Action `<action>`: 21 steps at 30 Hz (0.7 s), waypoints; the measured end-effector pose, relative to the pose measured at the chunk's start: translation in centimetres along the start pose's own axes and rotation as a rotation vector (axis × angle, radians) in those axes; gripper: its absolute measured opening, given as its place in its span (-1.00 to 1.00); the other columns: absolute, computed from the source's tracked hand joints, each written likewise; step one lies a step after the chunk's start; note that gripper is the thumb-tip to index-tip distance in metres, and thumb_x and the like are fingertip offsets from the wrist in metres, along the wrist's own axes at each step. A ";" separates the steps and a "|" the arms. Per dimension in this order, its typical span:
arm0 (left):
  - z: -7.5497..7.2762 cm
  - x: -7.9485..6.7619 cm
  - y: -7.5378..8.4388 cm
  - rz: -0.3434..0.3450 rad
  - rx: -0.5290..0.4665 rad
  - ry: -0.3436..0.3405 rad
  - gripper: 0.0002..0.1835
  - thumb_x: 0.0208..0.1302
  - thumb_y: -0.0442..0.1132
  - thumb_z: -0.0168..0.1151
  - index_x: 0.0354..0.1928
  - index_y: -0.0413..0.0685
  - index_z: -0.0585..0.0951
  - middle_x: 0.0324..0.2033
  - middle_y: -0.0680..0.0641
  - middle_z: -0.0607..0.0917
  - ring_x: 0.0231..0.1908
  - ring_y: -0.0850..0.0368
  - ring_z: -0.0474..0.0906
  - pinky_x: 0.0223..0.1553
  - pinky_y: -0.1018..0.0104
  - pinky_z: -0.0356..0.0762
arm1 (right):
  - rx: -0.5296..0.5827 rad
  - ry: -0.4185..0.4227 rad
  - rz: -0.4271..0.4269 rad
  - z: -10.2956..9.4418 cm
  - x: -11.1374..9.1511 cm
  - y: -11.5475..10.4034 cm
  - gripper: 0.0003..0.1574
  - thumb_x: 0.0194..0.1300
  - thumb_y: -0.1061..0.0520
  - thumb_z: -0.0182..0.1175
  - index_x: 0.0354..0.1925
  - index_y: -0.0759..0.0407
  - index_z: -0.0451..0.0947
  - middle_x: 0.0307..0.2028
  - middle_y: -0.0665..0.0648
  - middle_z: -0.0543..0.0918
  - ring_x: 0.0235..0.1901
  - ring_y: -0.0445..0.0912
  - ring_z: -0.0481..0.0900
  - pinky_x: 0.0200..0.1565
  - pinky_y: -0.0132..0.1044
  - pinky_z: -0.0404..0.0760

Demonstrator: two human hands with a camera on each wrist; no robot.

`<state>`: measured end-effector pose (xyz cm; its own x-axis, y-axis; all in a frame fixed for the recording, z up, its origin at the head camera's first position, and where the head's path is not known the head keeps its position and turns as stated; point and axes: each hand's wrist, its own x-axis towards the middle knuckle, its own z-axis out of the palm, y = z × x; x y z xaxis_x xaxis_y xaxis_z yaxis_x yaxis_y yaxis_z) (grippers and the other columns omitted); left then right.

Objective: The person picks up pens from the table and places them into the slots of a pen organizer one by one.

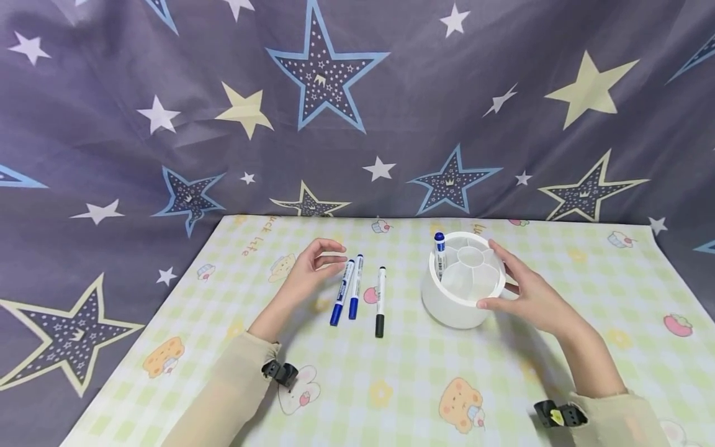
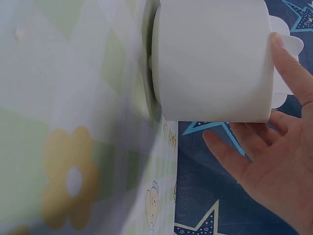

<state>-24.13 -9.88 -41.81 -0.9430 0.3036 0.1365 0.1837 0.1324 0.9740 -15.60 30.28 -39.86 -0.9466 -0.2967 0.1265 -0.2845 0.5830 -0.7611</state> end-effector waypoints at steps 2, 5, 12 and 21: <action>-0.2 -0.2 -0.2 -0.013 0.004 -0.009 -0.63 0.29 -0.43 0.25 0.12 -0.23 0.45 0.16 -0.30 0.55 0.16 -0.25 0.58 0.11 0.25 0.67 | -0.008 -0.001 0.008 0.0 -0.1 0.0 0.34 0.16 0.21 0.44 0.61 -0.03 -0.23 0.52 0.46 0.00 0.36 0.42 0.20 0.01 -0.89 0.30; -0.4 -0.4 -0.5 -0.029 0.008 -0.018 -0.62 0.30 -0.44 0.23 0.13 -0.26 0.45 0.18 -0.33 0.53 0.15 -0.26 0.59 0.13 0.23 0.66 | -0.019 0.001 0.010 0.1 -0.2 0.1 0.34 0.16 0.20 0.44 0.61 -0.06 -0.23 0.52 0.46 0.02 0.42 0.12 0.27 0.01 -0.89 0.30; -0.5 -0.6 -1.1 -0.105 0.039 -0.043 -0.61 0.29 -0.43 0.23 0.14 -0.25 0.46 0.19 -0.28 0.52 0.14 -0.21 0.60 0.18 0.14 0.63 | -0.013 0.005 0.016 0.0 -0.4 0.2 0.34 0.16 0.19 0.45 0.61 -0.01 -0.22 0.50 0.48 0.06 0.12 -0.76 0.11 -0.01 -0.90 0.31; -0.8 -1.0 -1.9 -0.221 0.083 -0.037 -0.58 0.28 -0.39 0.25 0.17 -0.25 0.46 0.19 -0.28 0.55 0.14 -0.17 0.59 0.18 0.13 0.63 | -0.004 0.012 -0.004 0.1 -0.2 0.0 0.33 0.16 0.21 0.44 0.61 -0.03 -0.22 0.50 0.49 0.05 0.15 -0.73 0.13 0.01 -0.89 0.31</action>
<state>-23.74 -11.15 -43.67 -0.9523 0.2926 -0.0862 -0.0020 0.2765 0.9610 -15.41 30.25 -39.97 -0.9471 -0.2901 0.1370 -0.2888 0.5849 -0.7579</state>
